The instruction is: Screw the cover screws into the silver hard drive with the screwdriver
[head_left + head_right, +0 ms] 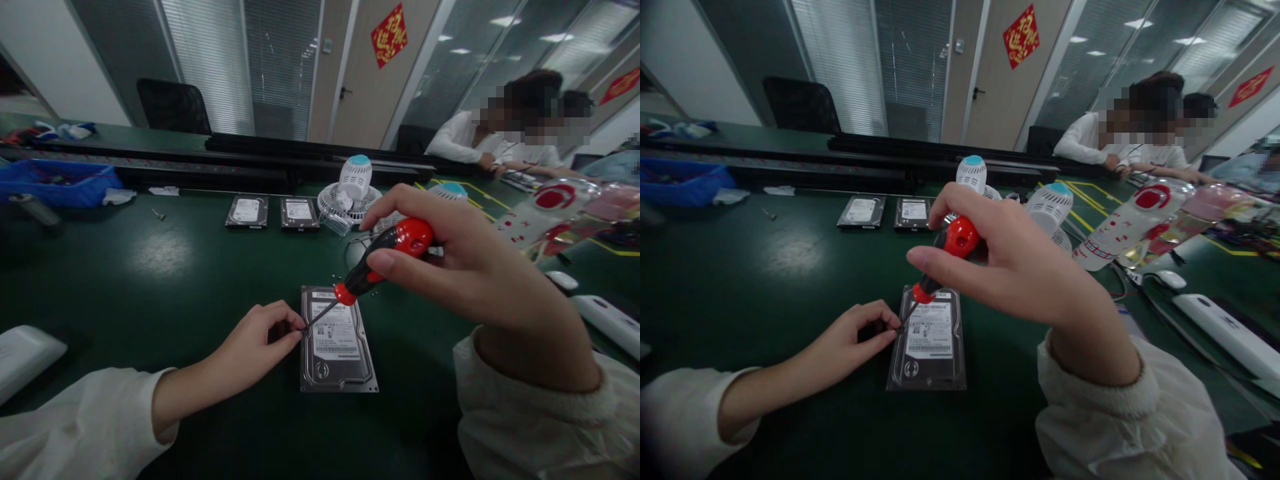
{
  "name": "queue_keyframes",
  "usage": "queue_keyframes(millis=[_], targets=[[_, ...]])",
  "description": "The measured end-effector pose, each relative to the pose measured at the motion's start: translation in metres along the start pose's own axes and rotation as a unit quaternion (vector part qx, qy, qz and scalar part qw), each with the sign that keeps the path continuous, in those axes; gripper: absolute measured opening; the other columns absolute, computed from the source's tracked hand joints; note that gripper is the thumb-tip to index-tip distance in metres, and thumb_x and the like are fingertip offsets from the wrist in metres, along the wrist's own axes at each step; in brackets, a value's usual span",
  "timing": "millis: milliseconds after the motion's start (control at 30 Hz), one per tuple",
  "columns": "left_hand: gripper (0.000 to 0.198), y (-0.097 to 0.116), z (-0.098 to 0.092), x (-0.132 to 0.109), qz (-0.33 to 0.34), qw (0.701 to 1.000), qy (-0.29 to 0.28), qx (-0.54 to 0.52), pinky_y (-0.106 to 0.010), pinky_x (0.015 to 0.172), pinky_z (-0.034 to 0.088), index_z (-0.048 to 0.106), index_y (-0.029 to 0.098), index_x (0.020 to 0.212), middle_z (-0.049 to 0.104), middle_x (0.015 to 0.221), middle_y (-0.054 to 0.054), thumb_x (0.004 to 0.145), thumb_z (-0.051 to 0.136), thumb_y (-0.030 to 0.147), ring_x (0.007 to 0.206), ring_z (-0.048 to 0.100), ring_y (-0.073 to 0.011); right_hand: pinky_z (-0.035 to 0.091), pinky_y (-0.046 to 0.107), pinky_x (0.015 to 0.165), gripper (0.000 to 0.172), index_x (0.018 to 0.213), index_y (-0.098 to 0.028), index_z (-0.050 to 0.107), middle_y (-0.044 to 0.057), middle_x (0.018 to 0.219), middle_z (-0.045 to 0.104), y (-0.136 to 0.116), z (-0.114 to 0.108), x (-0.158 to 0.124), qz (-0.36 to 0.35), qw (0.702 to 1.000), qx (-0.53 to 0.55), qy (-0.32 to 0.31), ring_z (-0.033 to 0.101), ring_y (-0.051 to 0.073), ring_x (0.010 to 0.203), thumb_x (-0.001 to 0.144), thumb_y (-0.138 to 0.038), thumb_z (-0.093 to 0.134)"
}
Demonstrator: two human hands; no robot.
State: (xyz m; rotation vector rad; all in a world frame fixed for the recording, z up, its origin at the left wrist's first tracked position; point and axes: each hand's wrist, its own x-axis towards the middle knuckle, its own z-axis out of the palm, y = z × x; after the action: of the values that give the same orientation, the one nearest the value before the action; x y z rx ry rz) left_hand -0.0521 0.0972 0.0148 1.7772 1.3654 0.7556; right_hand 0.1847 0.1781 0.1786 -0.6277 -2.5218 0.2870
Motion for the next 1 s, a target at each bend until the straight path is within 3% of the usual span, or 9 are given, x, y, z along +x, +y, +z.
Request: queue_keyframes(millis=[67, 267, 433, 633, 733, 867, 1000], targets=[[0.014, 0.0001, 0.0003, -0.0002, 0.001, 1.0, 0.003, -0.002, -0.042, 0.089, 0.044, 0.069, 0.023, 0.095, 0.071, 0.096, -0.002, 0.093, 0.058, 0.031, 0.093, 0.064, -0.0233, 0.032, 0.027, 0.05, 0.025, 0.1, -0.017, 0.062, -0.005, 0.064, 0.052, 0.0005, 0.0007, 0.0005, 0.009, 1.0, -0.009, 0.003, 0.042, 0.008, 0.051, 0.094, -0.041, 0.065], [0.014, -0.0015, 0.0012, -0.0005, 0.0, 1.0, 0.005, -0.003, -0.04, 0.088, 0.045, 0.07, 0.024, 0.096, 0.072, 0.097, -0.002, 0.094, 0.059, 0.033, 0.093, 0.064, -0.0232, 0.041, 0.028, 0.058, 0.032, 0.113, -0.017, 0.056, -0.001, 0.082, 0.061, 0.0032, 0.0015, 0.0004, -0.013, 1.0, 0.023, -0.013, 0.054, 0.012, 0.067, 0.087, -0.034, 0.065], [0.012, 0.0003, 0.0009, 0.0001, 0.004, 1.0, 0.006, -0.002, -0.04, 0.088, 0.046, 0.07, 0.023, 0.094, 0.072, 0.096, -0.002, 0.093, 0.059, 0.029, 0.092, 0.065, -0.0228, 0.034, 0.026, 0.05, 0.032, 0.107, -0.019, 0.055, -0.005, 0.072, 0.052, 0.0031, 0.0054, 0.0019, 0.026, 0.999, 0.011, 0.018, 0.045, 0.008, 0.055, 0.09, -0.042, 0.07], [0.014, -0.0002, 0.001, 0.0, 0.001, 1.0, 0.006, 0.006, -0.04, 0.088, 0.045, 0.07, 0.024, 0.096, 0.072, 0.097, -0.001, 0.094, 0.059, 0.032, 0.093, 0.065, -0.0229, 0.044, 0.028, 0.053, 0.033, 0.113, -0.019, 0.049, -0.002, 0.084, 0.058, 0.0029, 0.0056, 0.0013, -0.012, 0.997, 0.075, -0.002, 0.053, 0.011, 0.064, 0.086, -0.026, 0.067], [0.014, -0.0007, 0.0007, 0.0002, -0.003, 1.0, -0.001, 0.009, -0.041, 0.088, 0.045, 0.07, 0.024, 0.096, 0.072, 0.097, -0.002, 0.094, 0.059, 0.032, 0.093, 0.065, -0.023, 0.042, 0.027, 0.054, 0.029, 0.108, -0.018, 0.053, -0.001, 0.085, 0.058, 0.0048, 0.0065, 0.0028, 0.002, 0.999, 0.052, 0.014, 0.052, 0.01, 0.065, 0.088, -0.032, 0.069], [0.014, -0.0026, 0.001, 0.0002, 0.002, 1.0, 0.005, 0.007, -0.041, 0.09, 0.044, 0.07, 0.024, 0.096, 0.072, 0.099, -0.002, 0.094, 0.059, 0.031, 0.095, 0.064, -0.0235, 0.034, 0.026, 0.05, 0.033, 0.093, -0.019, 0.057, -0.005, 0.068, 0.051, 0.0074, 0.0083, 0.0054, 0.03, 0.999, 0.0, 0.035, 0.045, 0.008, 0.056, 0.089, -0.048, 0.07], [0.015, -0.0055, 0.0023, -0.0004, 0.002, 1.0, 0.006, 0.008, -0.04, 0.089, 0.045, 0.071, 0.024, 0.098, 0.072, 0.099, -0.002, 0.095, 0.059, 0.032, 0.095, 0.064, -0.0234, 0.037, 0.025, 0.048, 0.027, 0.103, -0.02, 0.051, -0.006, 0.071, 0.053, 0.0065, 0.0064, 0.0037, 0.027, 0.999, 0.03, 0.014, 0.046, 0.008, 0.054, 0.086, -0.031, 0.07]])
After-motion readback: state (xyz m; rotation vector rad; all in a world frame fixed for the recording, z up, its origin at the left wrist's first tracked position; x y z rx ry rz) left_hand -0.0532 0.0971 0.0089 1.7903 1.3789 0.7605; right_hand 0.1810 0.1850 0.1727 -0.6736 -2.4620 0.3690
